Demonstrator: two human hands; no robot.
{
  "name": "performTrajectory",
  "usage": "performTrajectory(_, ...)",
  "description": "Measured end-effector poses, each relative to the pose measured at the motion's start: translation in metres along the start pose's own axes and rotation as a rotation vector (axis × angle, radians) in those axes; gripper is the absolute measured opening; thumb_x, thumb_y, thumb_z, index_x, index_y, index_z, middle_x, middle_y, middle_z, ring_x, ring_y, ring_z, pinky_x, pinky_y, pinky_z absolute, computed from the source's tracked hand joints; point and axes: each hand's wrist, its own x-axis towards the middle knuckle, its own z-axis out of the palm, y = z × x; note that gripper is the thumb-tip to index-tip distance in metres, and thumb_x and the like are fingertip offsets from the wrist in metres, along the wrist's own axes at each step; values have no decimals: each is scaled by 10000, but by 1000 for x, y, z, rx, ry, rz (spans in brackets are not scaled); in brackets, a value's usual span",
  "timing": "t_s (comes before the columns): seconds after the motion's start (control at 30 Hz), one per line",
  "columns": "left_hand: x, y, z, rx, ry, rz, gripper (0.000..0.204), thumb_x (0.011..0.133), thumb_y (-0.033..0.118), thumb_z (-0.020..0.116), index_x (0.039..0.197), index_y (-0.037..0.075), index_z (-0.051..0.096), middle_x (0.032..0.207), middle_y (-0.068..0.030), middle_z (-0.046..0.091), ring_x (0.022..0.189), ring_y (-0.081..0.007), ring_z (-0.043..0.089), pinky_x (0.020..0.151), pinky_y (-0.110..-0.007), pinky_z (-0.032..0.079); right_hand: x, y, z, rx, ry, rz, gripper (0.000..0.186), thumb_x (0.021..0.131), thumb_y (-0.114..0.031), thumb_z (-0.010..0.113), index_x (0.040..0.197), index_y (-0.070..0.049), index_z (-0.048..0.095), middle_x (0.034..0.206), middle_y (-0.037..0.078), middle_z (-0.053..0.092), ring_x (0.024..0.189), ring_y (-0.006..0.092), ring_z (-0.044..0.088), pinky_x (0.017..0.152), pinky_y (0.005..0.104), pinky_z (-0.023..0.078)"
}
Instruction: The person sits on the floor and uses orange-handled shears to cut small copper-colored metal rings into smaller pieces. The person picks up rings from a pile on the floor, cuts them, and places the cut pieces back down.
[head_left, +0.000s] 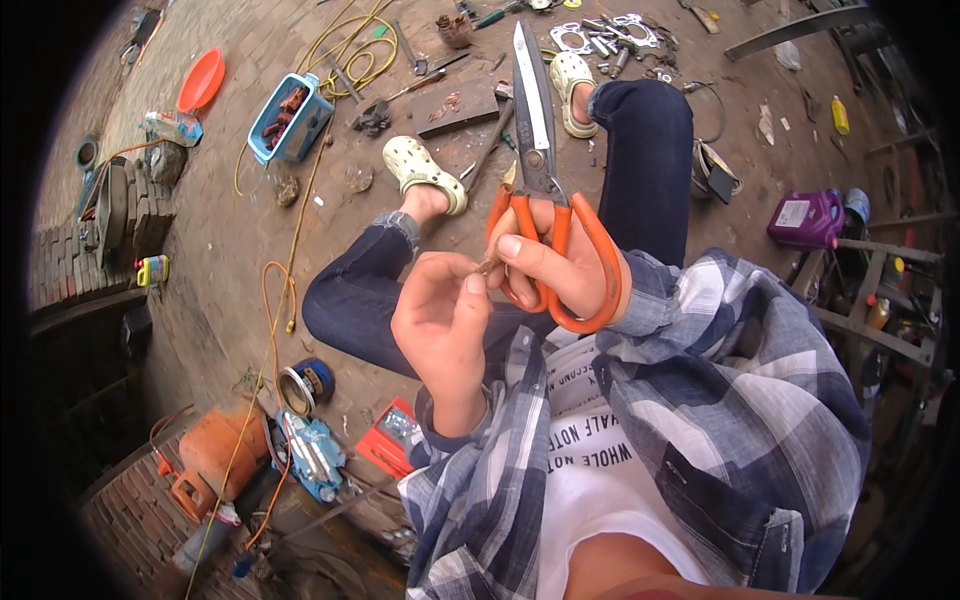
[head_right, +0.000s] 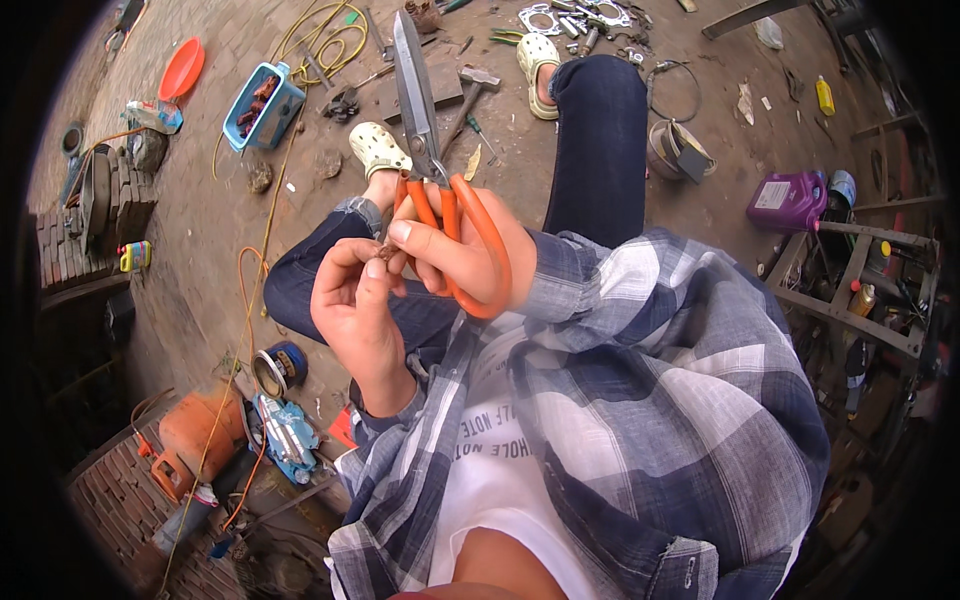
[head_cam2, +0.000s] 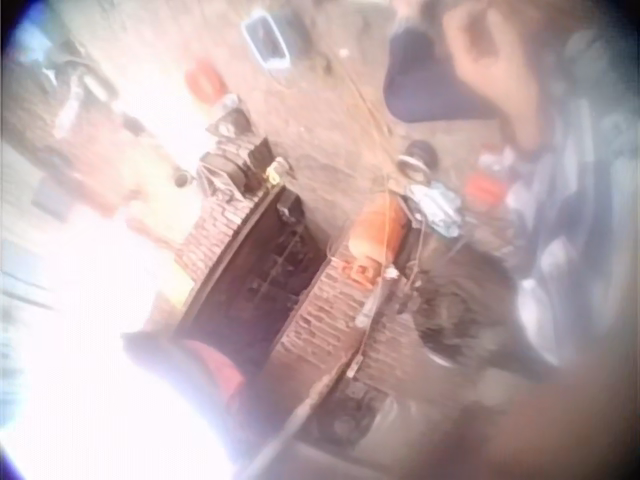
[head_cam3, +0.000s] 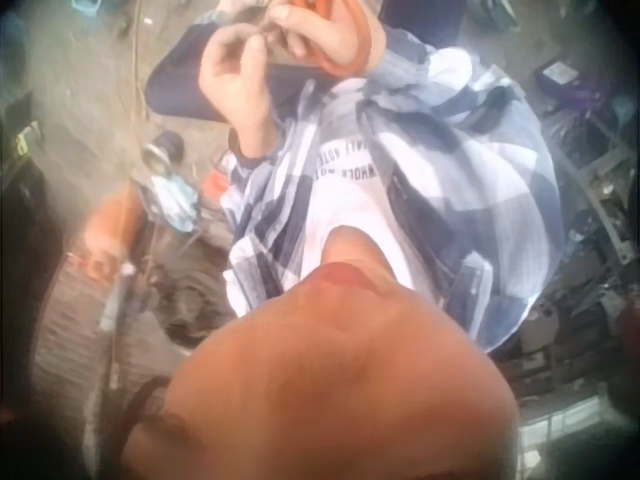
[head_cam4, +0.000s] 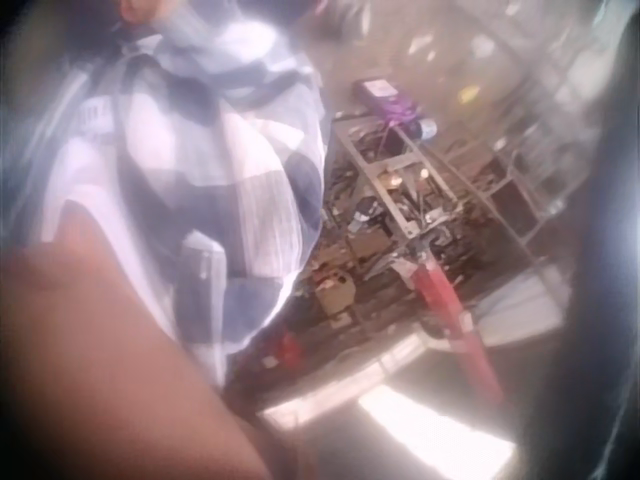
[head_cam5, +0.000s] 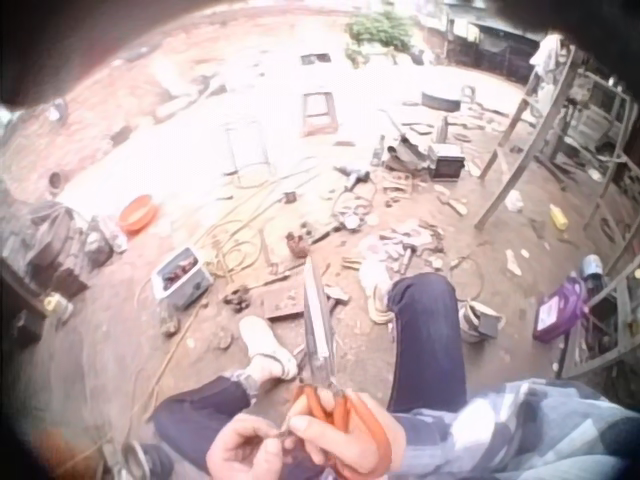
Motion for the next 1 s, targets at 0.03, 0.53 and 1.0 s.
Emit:
performTrajectory(0.03, 0, -1, 0, 22, 6, 14, 90, 824, 36, 586, 882, -24, 554, 822, -40, 559, 667, -82, 515, 570, -194, 416, 1, 0, 0, 28, -10, -2, 178, 854, -182, 555, 871, -6, 534, 656, 28, 550, 529, 68, 484, 487, 216, 386)
performTrajectory(0.53, -3, 5, 1, -98, 20, 59, 100, 815, 49, 582, 863, -31, 545, 829, -66, 529, 659, -96, 508, 521, -206, 413, -6, -15, 3, -73, -138, 0, 125, 843, -90, 491, 891, 16, 537, 771, 85, 587, 570, 78, 509, 544, 218, 420)
performTrajectory(1.0, -7, 5, 3, -39, 19, 155, 118, 806, -4, 607, 906, -58, 576, 901, -104, 572, 669, -117, 551, 556, -217, 457, -9, -16, 4, -82, -79, -3, 82, 811, -61, 495, 861, 2, 510, 738, 75, 567, 563, 84, 518, 533, 218, 428)
